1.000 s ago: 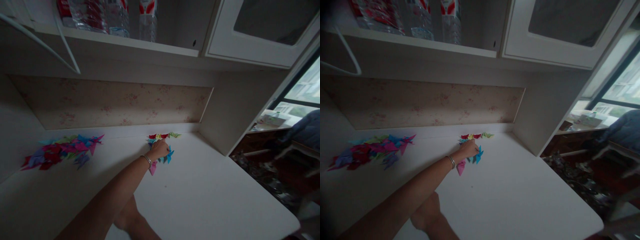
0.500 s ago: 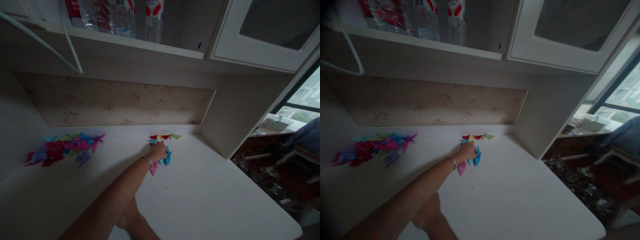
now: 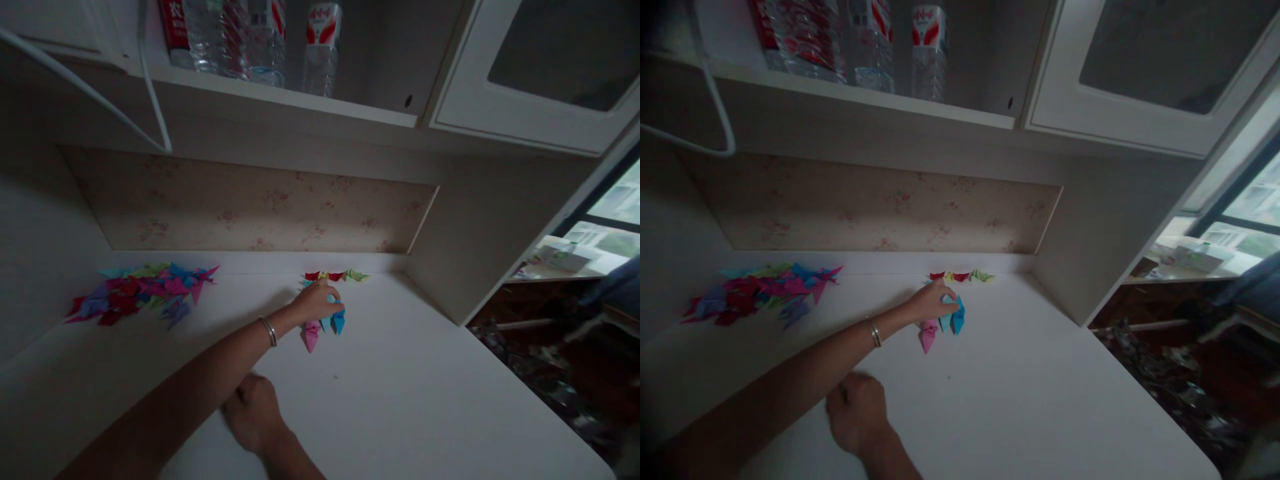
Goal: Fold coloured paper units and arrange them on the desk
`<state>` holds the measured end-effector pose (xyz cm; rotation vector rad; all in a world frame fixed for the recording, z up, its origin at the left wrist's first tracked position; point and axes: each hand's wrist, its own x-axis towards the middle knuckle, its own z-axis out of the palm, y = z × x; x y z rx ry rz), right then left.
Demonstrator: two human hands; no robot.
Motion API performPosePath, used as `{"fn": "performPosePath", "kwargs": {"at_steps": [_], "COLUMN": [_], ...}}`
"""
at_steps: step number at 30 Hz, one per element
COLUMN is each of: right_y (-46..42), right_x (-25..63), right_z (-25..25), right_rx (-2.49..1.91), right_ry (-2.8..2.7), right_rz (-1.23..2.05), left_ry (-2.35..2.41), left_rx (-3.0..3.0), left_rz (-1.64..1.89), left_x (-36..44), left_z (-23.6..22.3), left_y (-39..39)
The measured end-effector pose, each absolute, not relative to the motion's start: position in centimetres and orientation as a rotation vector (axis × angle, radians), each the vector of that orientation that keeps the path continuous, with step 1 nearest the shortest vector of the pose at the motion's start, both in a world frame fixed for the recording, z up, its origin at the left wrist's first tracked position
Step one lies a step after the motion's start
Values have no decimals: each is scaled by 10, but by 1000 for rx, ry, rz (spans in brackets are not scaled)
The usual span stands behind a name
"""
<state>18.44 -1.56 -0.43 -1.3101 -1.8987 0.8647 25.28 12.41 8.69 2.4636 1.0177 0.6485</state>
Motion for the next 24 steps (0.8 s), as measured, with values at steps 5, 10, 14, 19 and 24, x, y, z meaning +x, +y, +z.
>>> {"fn": "performPosePath", "kwargs": {"at_steps": [5, 10, 14, 19, 24], "right_y": [-16, -16, -16, -13, 24], "right_x": [182, 178, 176, 171, 144], "right_z": [-3, -5, -6, -11, -2], "right_rx": [-1314, -1298, -1298, -1362, -1298], "right_ry": [-1842, -1813, -1810, -1778, -1560], "right_rz": [823, 841, 880, 953, 1302], "left_ry": [999, 1181, 1317, 1282, 1235], "left_rx": [2204, 1544, 1088, 933, 908], "left_rz": [818, 1008, 1035, 1065, 933], "left_x": [167, 67, 9, -14, -12], "left_z": [93, 61, 30, 12, 16], "left_y": [82, 43, 23, 15, 21]}}
